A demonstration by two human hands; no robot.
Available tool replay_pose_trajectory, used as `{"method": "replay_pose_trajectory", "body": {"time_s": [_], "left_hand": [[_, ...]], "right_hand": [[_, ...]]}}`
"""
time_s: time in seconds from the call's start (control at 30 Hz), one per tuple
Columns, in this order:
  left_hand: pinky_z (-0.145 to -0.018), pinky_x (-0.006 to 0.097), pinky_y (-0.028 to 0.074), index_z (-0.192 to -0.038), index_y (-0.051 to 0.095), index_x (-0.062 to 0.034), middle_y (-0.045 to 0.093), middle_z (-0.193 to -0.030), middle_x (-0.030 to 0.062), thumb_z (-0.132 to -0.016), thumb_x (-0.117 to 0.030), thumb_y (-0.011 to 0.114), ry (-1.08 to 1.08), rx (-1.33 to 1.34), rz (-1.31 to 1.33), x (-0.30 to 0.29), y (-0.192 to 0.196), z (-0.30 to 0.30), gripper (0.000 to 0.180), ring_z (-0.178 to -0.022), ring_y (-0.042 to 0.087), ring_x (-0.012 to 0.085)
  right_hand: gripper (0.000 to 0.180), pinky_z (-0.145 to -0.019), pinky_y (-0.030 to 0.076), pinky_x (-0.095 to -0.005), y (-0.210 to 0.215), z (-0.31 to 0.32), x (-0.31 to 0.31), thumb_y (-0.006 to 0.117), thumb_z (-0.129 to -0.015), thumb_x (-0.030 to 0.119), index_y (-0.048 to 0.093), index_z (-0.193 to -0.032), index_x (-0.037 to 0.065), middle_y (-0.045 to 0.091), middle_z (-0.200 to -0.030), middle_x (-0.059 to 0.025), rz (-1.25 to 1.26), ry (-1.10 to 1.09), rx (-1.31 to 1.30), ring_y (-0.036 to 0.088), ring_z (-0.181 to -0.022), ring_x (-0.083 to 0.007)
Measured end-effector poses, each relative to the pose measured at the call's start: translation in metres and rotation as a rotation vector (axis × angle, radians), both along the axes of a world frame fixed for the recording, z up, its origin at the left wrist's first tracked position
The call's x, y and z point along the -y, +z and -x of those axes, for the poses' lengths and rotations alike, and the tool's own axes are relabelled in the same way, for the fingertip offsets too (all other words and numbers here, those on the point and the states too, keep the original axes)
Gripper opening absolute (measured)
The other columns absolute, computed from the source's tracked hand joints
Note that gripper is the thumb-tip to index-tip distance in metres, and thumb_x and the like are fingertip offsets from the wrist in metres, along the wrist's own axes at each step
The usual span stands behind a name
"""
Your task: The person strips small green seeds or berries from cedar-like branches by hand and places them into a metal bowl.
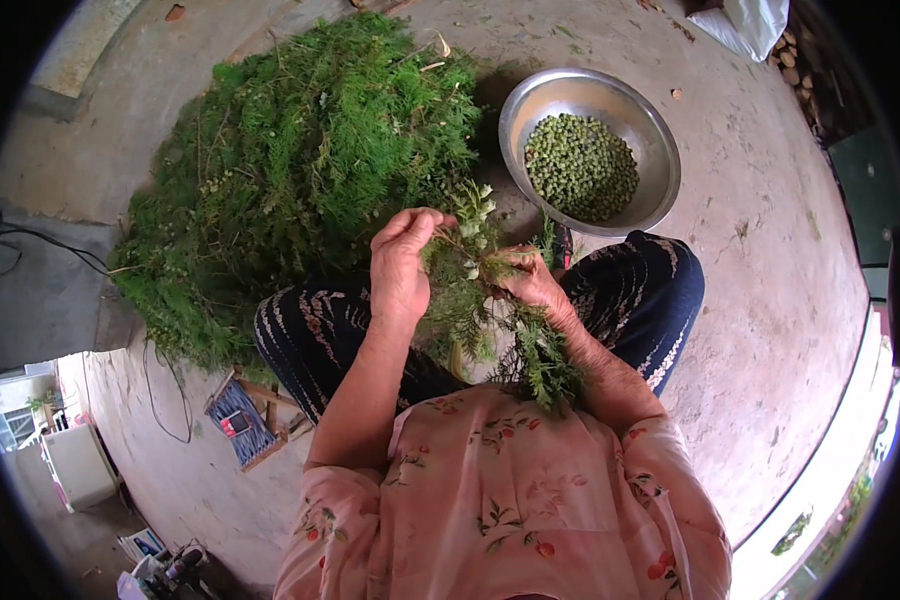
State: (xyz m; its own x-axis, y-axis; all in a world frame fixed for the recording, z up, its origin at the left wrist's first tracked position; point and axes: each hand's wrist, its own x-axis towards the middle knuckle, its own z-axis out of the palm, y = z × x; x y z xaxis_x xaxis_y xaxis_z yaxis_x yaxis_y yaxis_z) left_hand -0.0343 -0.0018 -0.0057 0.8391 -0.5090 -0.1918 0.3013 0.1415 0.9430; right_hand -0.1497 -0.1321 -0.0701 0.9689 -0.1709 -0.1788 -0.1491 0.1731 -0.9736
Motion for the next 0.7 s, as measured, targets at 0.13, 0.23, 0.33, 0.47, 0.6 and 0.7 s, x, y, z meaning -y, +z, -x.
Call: {"method": "replay_pose_trajectory", "body": {"time_s": [0.13, 0.23, 0.33, 0.47, 0.6, 0.7], "left_hand": [[-0.083, 0.032, 0.037, -0.068, 0.057, -0.0101, 0.065, -0.080, 0.0067, -0.083, -0.022, 0.056, 0.269, -0.228, 0.207, -0.001, -0.004, -0.010, 0.019, -0.087, 0.057, 0.0160], [-0.078, 0.030, 0.039, -0.081, 0.059, -0.0085, 0.063, -0.090, 0.0071, -0.078, -0.018, 0.060, 0.321, -0.135, 0.228, -0.009, 0.011, -0.031, 0.010, -0.082, 0.059, 0.0168], [-0.062, 0.025, 0.040, -0.089, 0.058, -0.0066, 0.061, -0.089, 0.0077, -0.076, -0.009, 0.058, 0.176, -0.177, 0.260, -0.019, 0.017, -0.026, 0.013, -0.068, 0.056, 0.0136], [-0.046, 0.019, 0.034, -0.086, 0.059, -0.0031, 0.056, -0.071, 0.0011, -0.076, 0.001, 0.055, -0.049, -0.149, 0.101, -0.018, 0.016, -0.010, 0.012, -0.055, 0.047, 0.0068], [-0.055, 0.023, 0.042, -0.086, 0.060, -0.0011, 0.059, -0.076, 0.0044, -0.076, -0.006, 0.064, -0.064, 0.743, -0.512, -0.004, 0.004, 0.011, 0.012, -0.060, 0.051, 0.0104], [-0.055, 0.027, 0.043, -0.086, 0.058, 0.0007, 0.058, -0.074, 0.0112, -0.074, -0.007, 0.064, -0.140, 0.972, -0.697, 0.002, -0.003, 0.012, 0.015, -0.058, 0.051, 0.0144]], "right_hand": [[0.014, -0.060, 0.041, -0.0213, 0.002, 0.002, -0.001, 0.058, -0.073, 0.004, 0.058, -0.084, -0.005, 0.052, -0.069, -0.0040, 0.069, -0.032, -0.005, 0.047, -0.067, -0.0062], [0.013, -0.062, 0.042, -0.0232, -0.011, 0.008, 0.005, 0.060, -0.076, 0.005, 0.058, -0.083, -0.005, 0.058, -0.074, -0.0073, 0.143, -0.010, 0.029, 0.050, -0.068, -0.0094], [0.014, -0.061, 0.042, -0.0244, -0.006, 0.002, 0.003, 0.060, -0.076, 0.006, 0.058, -0.084, -0.005, 0.058, -0.074, -0.0092, 0.175, -0.023, 0.063, 0.050, -0.066, -0.0090], [0.012, -0.058, 0.042, -0.0247, -0.003, 0.001, -0.004, 0.058, -0.076, 0.005, 0.057, -0.082, -0.004, 0.055, -0.071, -0.0095, 0.288, -0.084, 0.101, 0.045, -0.062, -0.0066], [0.011, -0.058, 0.043, -0.0229, 0.008, -0.001, -0.006, 0.057, -0.076, 0.003, 0.058, -0.085, -0.004, 0.059, -0.075, -0.0072, 0.279, -0.051, 0.026, 0.048, -0.067, -0.0056], [0.016, -0.062, 0.044, -0.0215, 0.012, 0.000, -0.007, 0.058, -0.076, 0.003, 0.059, -0.091, -0.004, 0.061, -0.080, -0.0073, 0.310, -0.033, -0.032, 0.052, -0.072, -0.0058]]}}
